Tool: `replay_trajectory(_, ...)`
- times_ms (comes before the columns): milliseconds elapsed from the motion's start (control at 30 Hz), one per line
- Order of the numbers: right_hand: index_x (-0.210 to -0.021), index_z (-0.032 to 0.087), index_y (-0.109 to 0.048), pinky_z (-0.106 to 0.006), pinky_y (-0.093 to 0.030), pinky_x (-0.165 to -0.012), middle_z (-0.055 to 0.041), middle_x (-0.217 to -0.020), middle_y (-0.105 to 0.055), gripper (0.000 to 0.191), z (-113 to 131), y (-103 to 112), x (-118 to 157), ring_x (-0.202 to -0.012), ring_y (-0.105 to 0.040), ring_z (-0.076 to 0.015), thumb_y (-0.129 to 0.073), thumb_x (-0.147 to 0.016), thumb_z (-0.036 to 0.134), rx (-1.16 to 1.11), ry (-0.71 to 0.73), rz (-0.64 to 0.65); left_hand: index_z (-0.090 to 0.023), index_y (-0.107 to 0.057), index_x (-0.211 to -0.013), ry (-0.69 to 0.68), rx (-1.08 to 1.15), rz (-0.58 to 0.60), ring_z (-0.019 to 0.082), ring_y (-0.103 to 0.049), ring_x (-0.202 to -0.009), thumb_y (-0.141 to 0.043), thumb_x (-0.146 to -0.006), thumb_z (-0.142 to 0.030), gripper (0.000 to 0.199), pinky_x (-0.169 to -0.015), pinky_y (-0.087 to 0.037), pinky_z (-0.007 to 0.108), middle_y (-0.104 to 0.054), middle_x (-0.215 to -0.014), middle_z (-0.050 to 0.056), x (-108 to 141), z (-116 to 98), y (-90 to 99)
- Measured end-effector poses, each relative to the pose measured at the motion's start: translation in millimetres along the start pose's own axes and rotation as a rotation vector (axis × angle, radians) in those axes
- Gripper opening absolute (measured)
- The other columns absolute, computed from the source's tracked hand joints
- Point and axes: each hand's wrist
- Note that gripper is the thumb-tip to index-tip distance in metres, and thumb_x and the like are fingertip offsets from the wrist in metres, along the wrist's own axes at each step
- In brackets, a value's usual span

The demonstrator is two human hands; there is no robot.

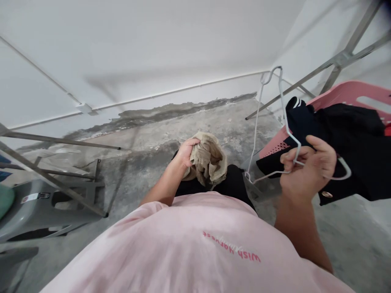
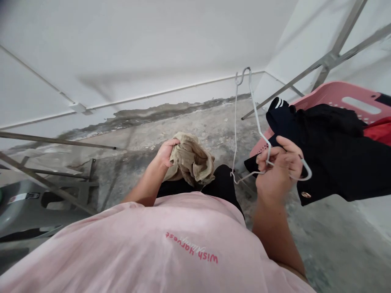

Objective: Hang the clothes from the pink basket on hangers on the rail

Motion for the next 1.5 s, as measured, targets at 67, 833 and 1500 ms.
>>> replay_trajectory(67, -0.103, 0.023, -0.071, -0.029, -0.031, -0.045, 0.0, -0.062, -0.053, 0.03, 8.4, 1.9, 0.1, -0.042, -0.038, -0.0099, -0.057, -0.091, 0.046, -0.056, -0.001, 0.015, -0.01, -0.068, -0.09, -0.076, -0.057, 0.014, 0.018, -0.069, -0.061, -0.052, -0.069, -0.01, 0.026, -0.07, -0.056, 0.03, -0.071, -0.069, 0.005, 1.7, 3.8, -5.7)
replay_trajectory(833, -0.062, 0.019, -0.066, -0.028, -0.037, -0.052, -0.0013, -0.057, -0.057, 0.034, -59.8, 10.6, 15.6, -0.051, -0.047, -0.0124, -0.069, -0.075, 0.05, 0.234, -0.199, 0.415, -0.012, -0.07, -0.092, -0.289, -0.13, 0.083, 0.017, -0.068, -0.069, -0.059, -0.064, -0.011, 0.03, -0.076, -0.054, 0.03, -0.072, -0.076, 0.004, 34.1, -3.0, -37.7)
replay_trajectory(1500, -0.078, 0.011, -0.078, -0.025, -0.044, -0.07, -0.0033, -0.067, -0.067, 0.017, -82.7, 16.7, 10.1, -0.068, -0.062, -0.0108, -0.069, -0.083, 0.025, 0.598, -0.057, 0.67, -0.004, -0.071, -0.095, -1.048, -1.071, -0.307, 0.026, -0.068, -0.093, -0.018, -0.072, -0.02, 0.06, -0.066, -0.043, 0.033, -0.064, -0.09, 0.001, -5.0, -11.7, 10.9)
Point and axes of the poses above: each hand's wrist, its own x-axis away from the middle knuckle, its own y-axis out of the back of the hand, z = x × y
